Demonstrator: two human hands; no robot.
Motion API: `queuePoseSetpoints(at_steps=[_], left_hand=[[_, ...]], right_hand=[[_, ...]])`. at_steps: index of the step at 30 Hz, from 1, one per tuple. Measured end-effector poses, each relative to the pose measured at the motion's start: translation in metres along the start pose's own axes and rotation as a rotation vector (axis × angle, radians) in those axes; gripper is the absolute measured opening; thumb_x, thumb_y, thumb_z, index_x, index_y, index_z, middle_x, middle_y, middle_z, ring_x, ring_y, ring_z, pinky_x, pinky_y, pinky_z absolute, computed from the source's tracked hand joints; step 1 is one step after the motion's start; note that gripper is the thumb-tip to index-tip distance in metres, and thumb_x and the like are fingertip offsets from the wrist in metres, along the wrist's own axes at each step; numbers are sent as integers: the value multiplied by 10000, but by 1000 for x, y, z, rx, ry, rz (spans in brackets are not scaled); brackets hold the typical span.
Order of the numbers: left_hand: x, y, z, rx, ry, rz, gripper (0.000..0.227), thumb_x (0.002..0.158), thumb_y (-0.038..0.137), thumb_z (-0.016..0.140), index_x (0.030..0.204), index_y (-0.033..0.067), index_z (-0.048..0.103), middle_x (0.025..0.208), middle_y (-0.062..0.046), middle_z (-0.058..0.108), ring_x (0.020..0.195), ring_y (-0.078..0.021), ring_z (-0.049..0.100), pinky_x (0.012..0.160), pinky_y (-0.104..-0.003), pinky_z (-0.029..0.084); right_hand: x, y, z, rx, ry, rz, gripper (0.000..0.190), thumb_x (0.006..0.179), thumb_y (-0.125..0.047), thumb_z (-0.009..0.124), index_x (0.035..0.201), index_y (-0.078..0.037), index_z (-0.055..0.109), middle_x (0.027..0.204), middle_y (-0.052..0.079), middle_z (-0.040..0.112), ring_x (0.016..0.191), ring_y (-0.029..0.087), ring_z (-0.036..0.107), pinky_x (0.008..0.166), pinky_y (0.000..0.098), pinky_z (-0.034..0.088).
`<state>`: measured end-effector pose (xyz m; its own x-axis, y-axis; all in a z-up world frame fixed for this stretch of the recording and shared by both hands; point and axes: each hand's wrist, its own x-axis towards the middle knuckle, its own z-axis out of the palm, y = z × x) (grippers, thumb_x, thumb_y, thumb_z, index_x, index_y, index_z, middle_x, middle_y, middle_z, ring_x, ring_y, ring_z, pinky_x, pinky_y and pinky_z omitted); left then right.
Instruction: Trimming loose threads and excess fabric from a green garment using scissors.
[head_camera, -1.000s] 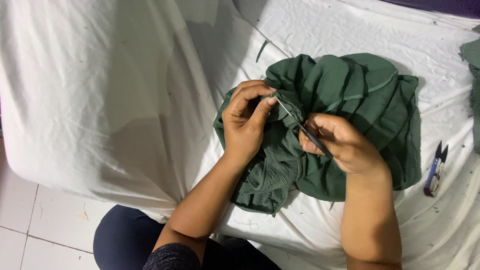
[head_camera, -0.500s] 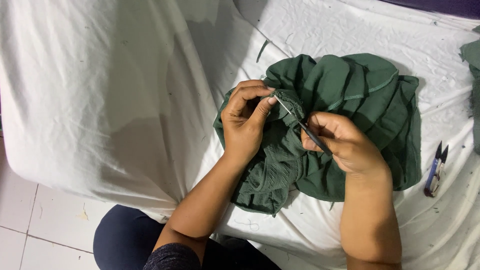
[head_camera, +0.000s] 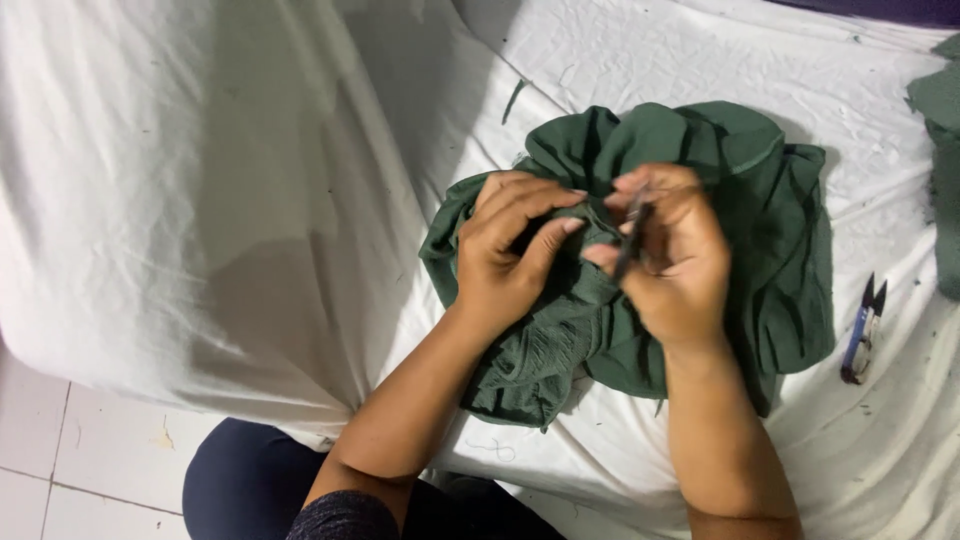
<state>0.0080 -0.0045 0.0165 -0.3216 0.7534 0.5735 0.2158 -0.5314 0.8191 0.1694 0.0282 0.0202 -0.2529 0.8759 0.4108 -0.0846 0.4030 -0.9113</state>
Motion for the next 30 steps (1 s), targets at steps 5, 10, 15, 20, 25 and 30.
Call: queuePoseSetpoints(at_steps=[5,10,15,20,25,30], left_hand=[[-1,0,0,-32,-35,35,256,930,36,746,1184,62,723,1059,-72,755,1039,-297,685,964,-423,541],[3,2,-4,79,14,96,162,969,-9,645,1119,34,688,1046,-95,684,1033,-327,662,919,-455,534],[12,4,-10,400,-108,118,188,923,133,777,1084,61,713,1001,-147,665,1082,-452,626,963,-567,480],[14,2,-13,389,-80,128,98,935,114,750,1032,125,734,984,-69,647,1055,-356,621,940,-446,466],[20,14,-6,385,-146,159,165,937,281,766,1060,173,741,992,-33,598,1017,-294,580,893,-414,408],[17,-12,-1,255,-157,47,32,932,227,759,927,198,772,833,24,735,878,-226,681,853,-325,445]], right_hand=[[-6,19,-2,125,139,145,400,847,59,830,911,-39,447,1021,188,680,985,220,683,834,252,510],[-1,35,-11,291,264,211,373,825,43,830,885,-103,492,959,124,715,884,110,671,735,185,461],[-4,42,-13,315,239,220,364,817,44,804,900,-109,484,992,115,722,997,155,710,801,192,473],[-1,43,-13,314,238,188,359,813,67,802,901,-88,490,983,139,713,978,173,706,757,196,471],[0,42,-8,355,244,171,376,800,81,815,897,-81,490,957,153,708,937,173,707,734,201,459],[-3,47,-12,446,258,205,402,767,91,843,880,-96,506,930,135,716,856,116,668,708,194,451]])
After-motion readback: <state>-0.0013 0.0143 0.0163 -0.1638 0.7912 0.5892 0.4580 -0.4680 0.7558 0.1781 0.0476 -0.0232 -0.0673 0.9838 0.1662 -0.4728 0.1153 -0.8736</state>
